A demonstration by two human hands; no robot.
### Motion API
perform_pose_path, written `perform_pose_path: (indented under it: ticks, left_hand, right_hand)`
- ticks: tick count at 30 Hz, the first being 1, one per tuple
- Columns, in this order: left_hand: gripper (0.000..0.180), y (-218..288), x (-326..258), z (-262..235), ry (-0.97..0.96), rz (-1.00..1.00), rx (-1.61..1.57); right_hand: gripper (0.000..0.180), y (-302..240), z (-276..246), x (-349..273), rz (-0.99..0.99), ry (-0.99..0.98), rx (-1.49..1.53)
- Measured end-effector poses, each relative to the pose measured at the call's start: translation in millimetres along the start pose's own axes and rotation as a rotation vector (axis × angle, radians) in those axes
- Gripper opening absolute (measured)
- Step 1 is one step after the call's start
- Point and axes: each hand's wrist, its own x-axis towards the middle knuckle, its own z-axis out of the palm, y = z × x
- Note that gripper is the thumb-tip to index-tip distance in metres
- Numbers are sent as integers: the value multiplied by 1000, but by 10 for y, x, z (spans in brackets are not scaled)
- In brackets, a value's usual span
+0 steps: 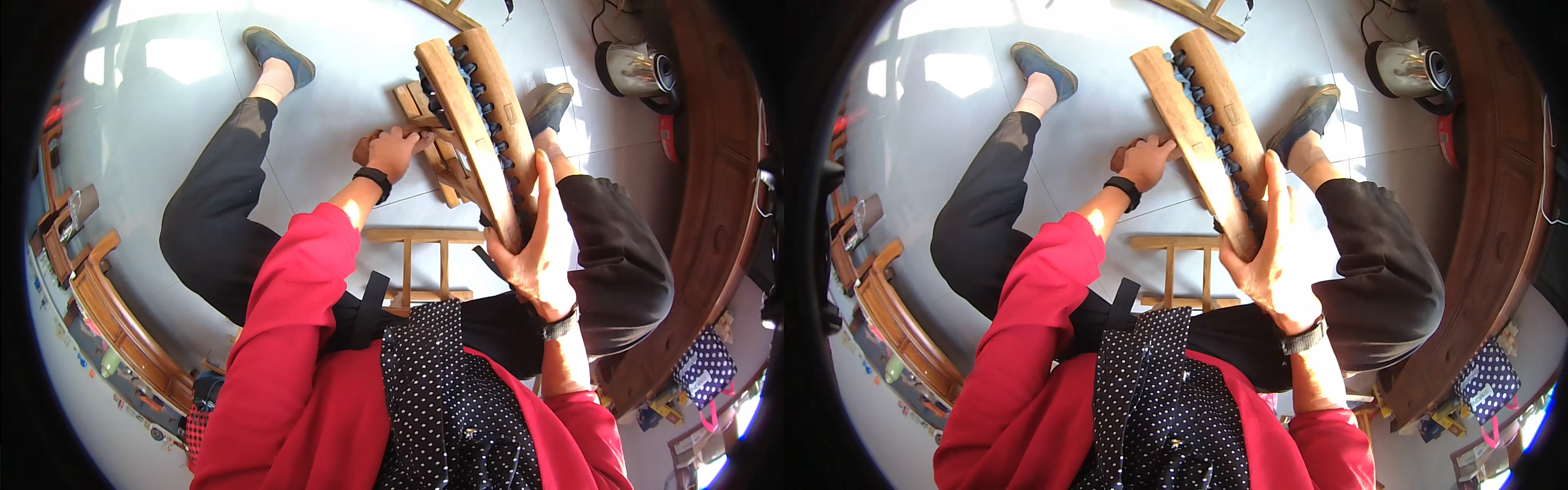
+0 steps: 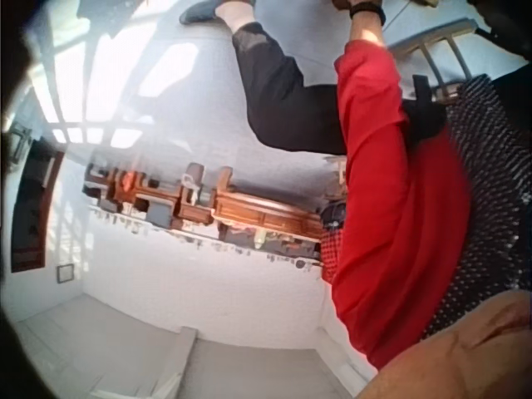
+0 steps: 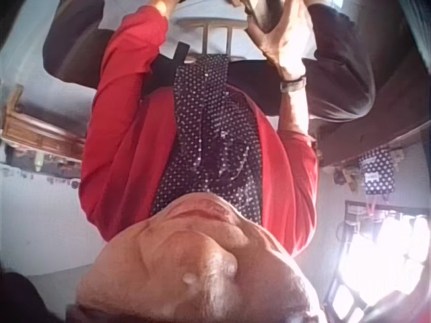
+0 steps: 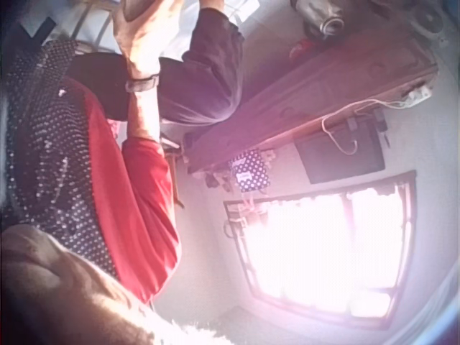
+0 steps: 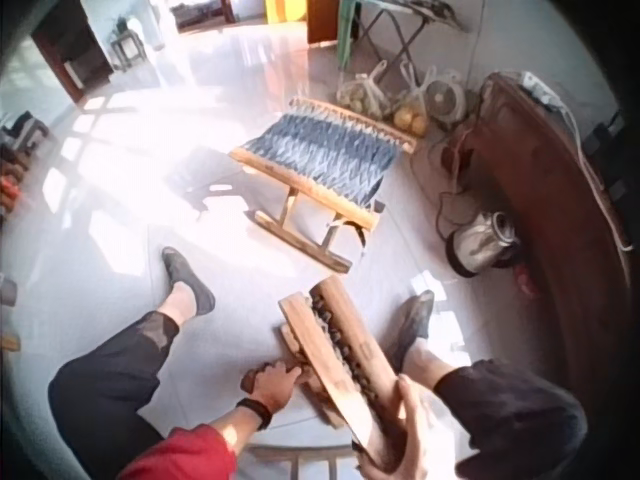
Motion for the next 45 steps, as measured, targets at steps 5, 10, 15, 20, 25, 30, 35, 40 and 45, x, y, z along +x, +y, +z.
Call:
perform_pose_path:
  ticks: [5, 10, 15, 20, 25, 30, 35, 40, 45]
  left_hand:
    - [37, -25, -24, 163, -196, -110, -368]
    - [45, 269, -213, 274, -465, -14, -290]
    - [41, -32, -128, 152, -59, 64, -81]
    - [48, -163, 45, 209, -59, -24, -219]
    - [39, 211, -261, 355, -242, -28, -220]
    - [40, 115, -198, 187, -301, 78, -58]
    - [42, -250, 57, 145, -13, 44, -57]
    - [42, 121, -211, 504, -152, -26, -240]
    - [45, 251, -265, 496, -301, 22, -253]
  right_hand:
    - [103, -67, 40, -28, 5, -6, 35]
    - [107, -64, 19, -23, 55, -53, 69]
    - [105, -32, 15, -15, 176, -57, 159]
    - [102, -12, 27, -4, 203, -17, 91]
    - [100, 10, 54, 13, 48, 23, 4]
    - [100, 12, 23, -5, 69, 9, -43]
    - [101, -2, 37, 5, 67, 22, -30]
    - [100, -40, 65, 3, 96, 10, -1]
    - [100, -20, 61, -5, 82, 37, -33]
